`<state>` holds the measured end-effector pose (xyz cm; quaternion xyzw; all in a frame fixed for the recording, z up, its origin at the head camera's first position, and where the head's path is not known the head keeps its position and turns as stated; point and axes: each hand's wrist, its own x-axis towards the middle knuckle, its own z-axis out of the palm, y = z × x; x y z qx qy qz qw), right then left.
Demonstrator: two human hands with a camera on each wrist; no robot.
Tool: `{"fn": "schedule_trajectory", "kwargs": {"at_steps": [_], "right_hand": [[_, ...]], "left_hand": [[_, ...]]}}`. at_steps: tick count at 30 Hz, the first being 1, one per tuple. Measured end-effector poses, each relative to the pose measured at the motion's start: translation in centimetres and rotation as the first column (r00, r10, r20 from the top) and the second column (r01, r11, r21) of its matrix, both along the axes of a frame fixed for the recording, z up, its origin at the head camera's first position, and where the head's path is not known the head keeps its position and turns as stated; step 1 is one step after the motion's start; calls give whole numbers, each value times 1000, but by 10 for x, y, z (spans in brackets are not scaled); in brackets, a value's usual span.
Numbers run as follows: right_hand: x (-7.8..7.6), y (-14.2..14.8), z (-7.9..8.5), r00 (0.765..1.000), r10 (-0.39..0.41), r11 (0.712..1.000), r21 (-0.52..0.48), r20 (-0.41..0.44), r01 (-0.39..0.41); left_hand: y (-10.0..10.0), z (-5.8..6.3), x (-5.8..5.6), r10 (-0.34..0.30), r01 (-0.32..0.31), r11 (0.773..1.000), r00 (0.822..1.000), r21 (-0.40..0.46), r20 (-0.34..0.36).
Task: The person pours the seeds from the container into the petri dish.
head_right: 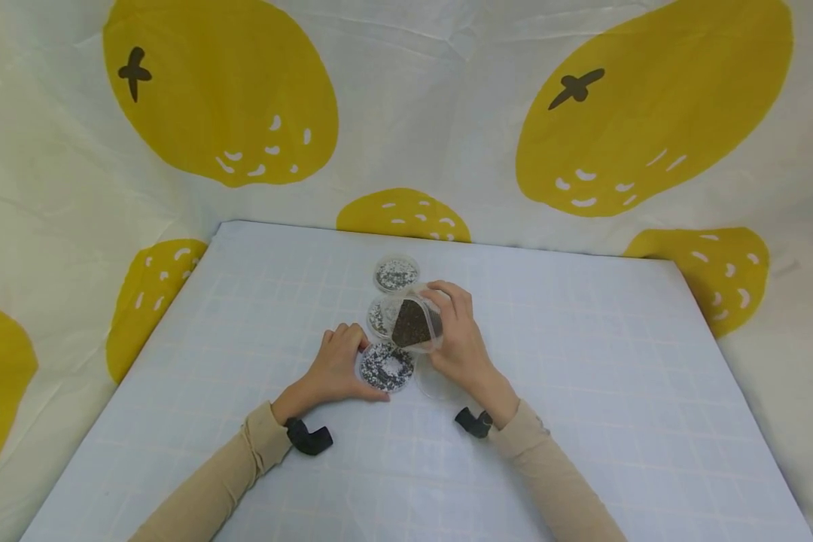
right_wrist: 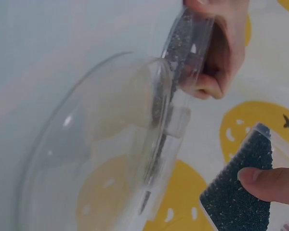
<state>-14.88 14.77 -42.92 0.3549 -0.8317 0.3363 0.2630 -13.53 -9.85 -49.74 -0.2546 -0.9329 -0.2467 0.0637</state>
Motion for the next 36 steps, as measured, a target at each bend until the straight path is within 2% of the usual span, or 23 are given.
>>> {"fn": "schedule_trajectory", "kwargs": {"at_steps": [5, 9, 13, 15, 17, 21, 27, 30, 36], "right_hand": [[-5, 3, 7, 999, 8, 996, -86, 53, -3], [-7, 8, 17, 990, -7, 989, -148, 140, 28], [0, 7, 43, 966, 20, 972, -231, 256, 41], [3, 8, 54, 941, 37, 961, -270, 337, 59], [3, 12, 61, 899, 41, 948, -301, 436, 103], [-10, 28, 55, 800, 83, 903, -385, 595, 192], [-33, 59, 42, 747, 188, 827, -513, 638, 229], [-42, 76, 38, 712, 246, 785, -567, 658, 252], [-58, 108, 23, 642, 253, 744, -570, 724, 349]], "left_hand": [[0, 2, 1, -4, 4, 1000, 1000, 1, 3], [1, 0, 0, 4, -4, 1000, 1000, -7, 5], [1, -3, -1, 5, -5, 1000, 1000, -10, 4], [1, -4, -2, 6, -6, 1000, 1000, -11, 4], [1, -4, -2, 8, -8, 1000, 1000, -14, 4], [1, -4, -1, 11, -11, 1000, 1000, -12, 10], [0, -5, 0, 22, -22, 1000, 1000, -19, 19], [0, -6, -1, 18, -18, 1000, 1000, -16, 8], [1, -6, -1, 12, -12, 1000, 1000, -11, -6]]}}
